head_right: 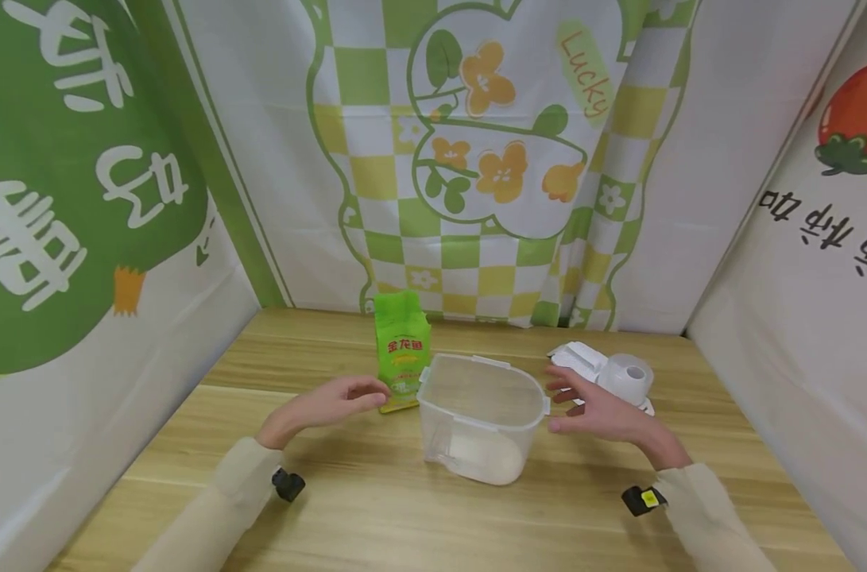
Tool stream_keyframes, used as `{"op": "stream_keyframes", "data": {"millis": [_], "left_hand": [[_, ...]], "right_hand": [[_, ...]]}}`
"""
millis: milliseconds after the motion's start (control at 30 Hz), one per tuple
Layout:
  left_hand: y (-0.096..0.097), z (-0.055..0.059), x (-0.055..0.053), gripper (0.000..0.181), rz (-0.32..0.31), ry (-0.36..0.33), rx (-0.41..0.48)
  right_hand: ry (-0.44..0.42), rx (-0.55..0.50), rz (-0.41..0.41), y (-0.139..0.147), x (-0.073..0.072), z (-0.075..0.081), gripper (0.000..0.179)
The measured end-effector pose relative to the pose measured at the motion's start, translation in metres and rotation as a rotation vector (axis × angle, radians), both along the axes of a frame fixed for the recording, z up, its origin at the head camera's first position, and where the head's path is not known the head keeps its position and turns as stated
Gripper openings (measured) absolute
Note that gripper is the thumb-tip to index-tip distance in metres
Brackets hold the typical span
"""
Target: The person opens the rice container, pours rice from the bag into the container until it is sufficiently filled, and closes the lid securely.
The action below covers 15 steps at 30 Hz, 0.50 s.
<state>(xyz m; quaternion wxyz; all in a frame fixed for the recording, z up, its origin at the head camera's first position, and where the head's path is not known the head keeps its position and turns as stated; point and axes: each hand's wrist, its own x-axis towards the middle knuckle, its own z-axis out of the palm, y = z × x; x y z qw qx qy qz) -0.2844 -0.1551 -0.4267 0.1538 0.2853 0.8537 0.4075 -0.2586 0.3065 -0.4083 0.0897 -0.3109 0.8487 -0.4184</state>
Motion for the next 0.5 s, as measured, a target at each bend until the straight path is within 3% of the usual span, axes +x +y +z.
{"op": "stream_keyframes", "data": {"millis": [100, 267, 500], "left_hand": [[-0.005, 0.002, -0.003, 0.043, 0.016, 0.029, -0.008], [-0.01, 0.002, -0.008, 0.042, 0.084, 0.066, -0.024], [-0.005, 0.003, -0.015, 0.044, 0.302, 0.128, 0.039]], "right_hand": [[-0.069, -0.055, 0.079, -0.002, 0.0, -0.003, 0.079], [-0.104, -0.095, 0.12, -0.006, 0.004, -0.008, 0.083], [-0.073, -0.152, 0.152, -0.015, 0.009, -0.012, 0.087]]}}
